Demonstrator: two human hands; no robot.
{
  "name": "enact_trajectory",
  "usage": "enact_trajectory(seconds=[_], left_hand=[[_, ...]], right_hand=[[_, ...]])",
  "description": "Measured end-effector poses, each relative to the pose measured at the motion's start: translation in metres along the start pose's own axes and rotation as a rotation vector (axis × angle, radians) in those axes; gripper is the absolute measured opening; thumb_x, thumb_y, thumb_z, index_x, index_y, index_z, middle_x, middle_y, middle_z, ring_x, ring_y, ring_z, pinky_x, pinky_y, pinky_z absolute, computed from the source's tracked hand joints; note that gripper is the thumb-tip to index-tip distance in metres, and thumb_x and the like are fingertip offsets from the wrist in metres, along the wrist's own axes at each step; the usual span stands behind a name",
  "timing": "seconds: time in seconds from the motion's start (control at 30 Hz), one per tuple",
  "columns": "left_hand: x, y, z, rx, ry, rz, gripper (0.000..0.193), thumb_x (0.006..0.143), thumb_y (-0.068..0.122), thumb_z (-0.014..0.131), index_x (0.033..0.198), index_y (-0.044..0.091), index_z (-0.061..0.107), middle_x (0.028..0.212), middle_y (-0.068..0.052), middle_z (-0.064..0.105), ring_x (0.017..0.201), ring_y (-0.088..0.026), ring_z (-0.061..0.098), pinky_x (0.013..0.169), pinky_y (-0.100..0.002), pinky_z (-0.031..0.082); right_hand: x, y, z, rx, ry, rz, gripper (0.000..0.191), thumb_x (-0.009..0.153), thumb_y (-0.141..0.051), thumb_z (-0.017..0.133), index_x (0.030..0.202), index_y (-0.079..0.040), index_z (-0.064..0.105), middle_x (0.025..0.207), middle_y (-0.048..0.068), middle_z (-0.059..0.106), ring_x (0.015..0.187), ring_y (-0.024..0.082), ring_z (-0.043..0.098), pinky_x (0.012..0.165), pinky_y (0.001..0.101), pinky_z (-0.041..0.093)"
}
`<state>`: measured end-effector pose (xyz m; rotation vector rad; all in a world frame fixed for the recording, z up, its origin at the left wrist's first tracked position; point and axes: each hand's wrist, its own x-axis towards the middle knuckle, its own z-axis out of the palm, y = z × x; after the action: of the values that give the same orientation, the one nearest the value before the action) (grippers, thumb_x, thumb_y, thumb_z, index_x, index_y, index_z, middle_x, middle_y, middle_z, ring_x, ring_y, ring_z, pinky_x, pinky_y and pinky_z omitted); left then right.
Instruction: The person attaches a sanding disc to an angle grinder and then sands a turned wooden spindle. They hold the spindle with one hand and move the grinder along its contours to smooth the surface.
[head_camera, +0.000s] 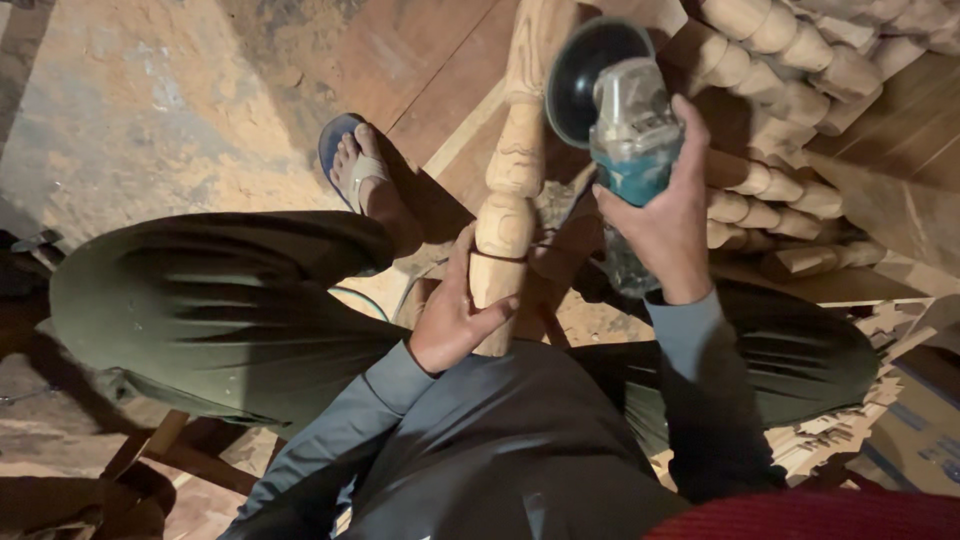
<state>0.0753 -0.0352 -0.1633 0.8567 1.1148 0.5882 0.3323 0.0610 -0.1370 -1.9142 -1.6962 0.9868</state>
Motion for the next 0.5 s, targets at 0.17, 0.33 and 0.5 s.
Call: enact_trajectory(seconds=[0.17, 0.33, 0.5], left_hand=[[0.001, 0.003, 0.001, 0.052, 0.019, 0.052, 0.097, 0.087, 0.018, 0.076, 0.161, 0.003, 0.015, 0.152, -0.024, 0.047, 0.141, -0.031, 0.051, 0.114, -0.038, 0.042], [0.0, 0.005, 0.0, -0.012, -0.016, -0.004, 0.1, 0.087, 0.02, 0.076, 0.161, 0.001, 0.011, 0.15, -0.022, 0.05, 0.138, -0.029, 0.053, 0.113, -0.037, 0.042], [0.0, 0.004, 0.001, -0.059, -0.035, -0.028, 0.101, 0.088, 0.022, 0.075, 0.161, 0.001, 0.009, 0.148, -0.021, 0.052, 0.137, -0.028, 0.054, 0.112, -0.036, 0.043]], right_hand=[[0.009, -0.017, 0.005, -0.188, 0.039, -0.114, 0.105, 0.082, -0.003, 0.092, 0.158, -0.009, 0.021, 0.154, 0.026, 0.045, 0.14, 0.042, 0.054, 0.116, 0.0483, 0.049], [0.015, -0.02, 0.008, -0.075, -0.024, -0.062, 0.101, 0.089, -0.008, 0.087, 0.164, -0.012, 0.019, 0.154, 0.025, 0.052, 0.136, 0.038, 0.065, 0.114, 0.0468, 0.056], [0.015, -0.019, 0.009, -0.099, -0.028, -0.087, 0.101, 0.089, -0.009, 0.086, 0.163, -0.01, 0.018, 0.156, 0.027, 0.049, 0.137, 0.039, 0.062, 0.114, 0.0473, 0.055]])
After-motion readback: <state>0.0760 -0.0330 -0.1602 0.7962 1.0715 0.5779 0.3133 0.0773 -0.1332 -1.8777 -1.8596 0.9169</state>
